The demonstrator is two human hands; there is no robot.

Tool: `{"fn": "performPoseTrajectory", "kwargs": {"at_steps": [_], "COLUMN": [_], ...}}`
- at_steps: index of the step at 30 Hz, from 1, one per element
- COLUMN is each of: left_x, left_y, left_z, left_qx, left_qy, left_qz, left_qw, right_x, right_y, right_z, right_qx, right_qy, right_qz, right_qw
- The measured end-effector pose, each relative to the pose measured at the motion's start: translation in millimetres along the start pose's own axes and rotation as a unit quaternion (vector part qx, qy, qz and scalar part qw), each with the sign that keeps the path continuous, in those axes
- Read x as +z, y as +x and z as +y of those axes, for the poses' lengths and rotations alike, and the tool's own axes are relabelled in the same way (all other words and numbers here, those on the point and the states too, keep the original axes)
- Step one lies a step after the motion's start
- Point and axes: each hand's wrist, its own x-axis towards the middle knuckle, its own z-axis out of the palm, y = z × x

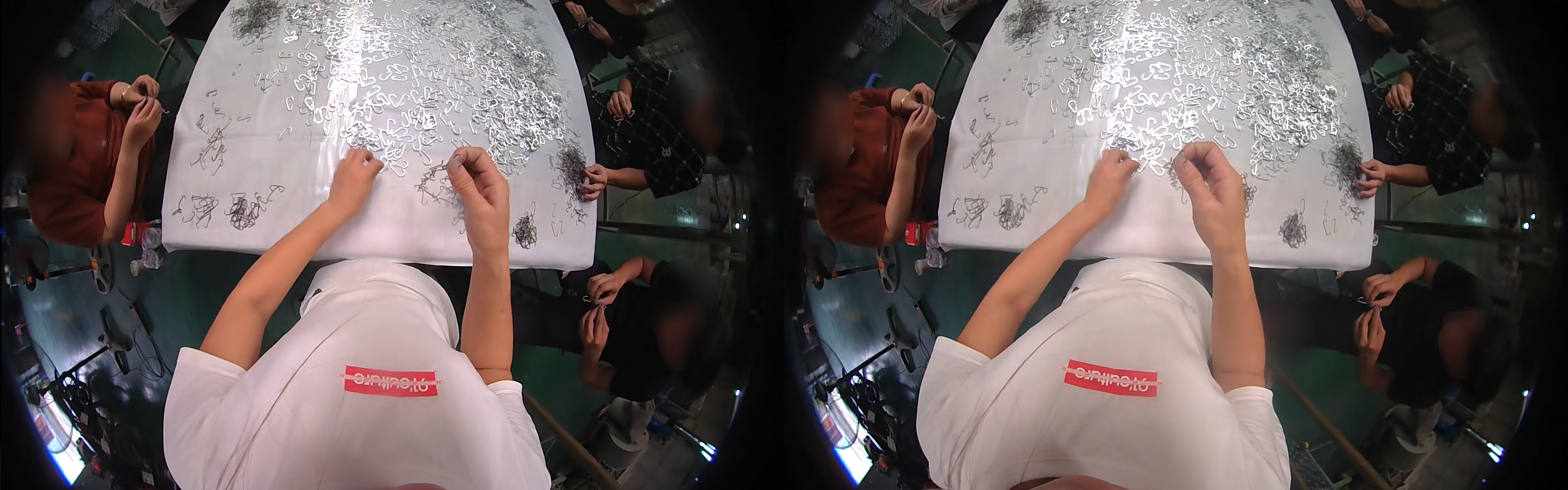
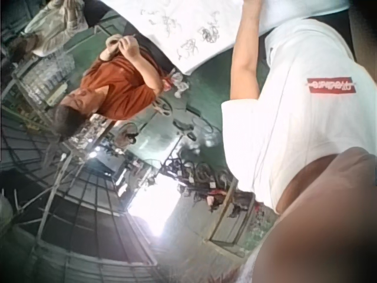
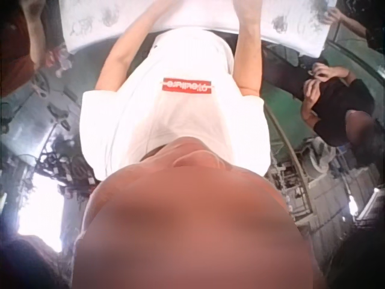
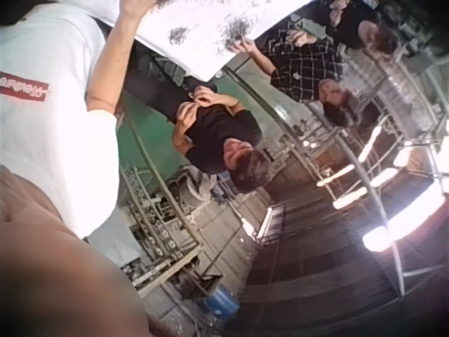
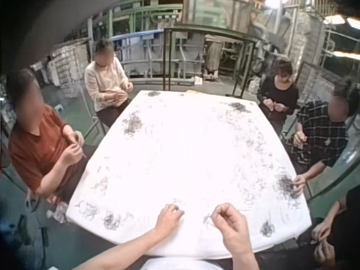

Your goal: The person picks small metal hooks and S-shaped clips from a white sheet on a table and links them by hand. They occasionally stand to hang the assembled chains on a nearby metal rack, then return to the table to continue linking more pieces.

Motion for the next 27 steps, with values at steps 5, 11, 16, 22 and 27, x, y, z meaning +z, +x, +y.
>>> {"fn": "performPoseTrajectory", "kwargs": {"at_steps": [5,11,16,22,27], "left_x": [-79.8,-151.5,-179.1,-181.5,-177.2], "left_y": [53.0,80.5,82.7,82.9,82.6], "left_z": [31.2,80.3,96.6,99.6,105.2], "left_qx": [-0.199,-0.200,-0.189,-0.137,-0.141], "left_qy": [-0.290,-0.525,-0.537,-0.460,-0.414], "left_qz": [0.002,-0.024,-0.021,0.016,0.042], "left_qw": [0.936,0.827,0.822,0.877,0.898], "right_x": [3.0,10.7,18.9,25.9,28.8], "right_y": [-2.8,-1.2,0.9,0.5,1.5], "right_z": [3.5,2.5,-2.5,-4.3,-9.2], "right_qx": [-0.014,-0.046,-0.090,-0.130,-0.140], "right_qy": [-0.023,-0.061,-0.140,-0.183,-0.257], "right_qz": [0.006,0.014,0.018,0.014,0.025], "right_qw": [1.000,0.997,0.986,0.974,0.956]}}
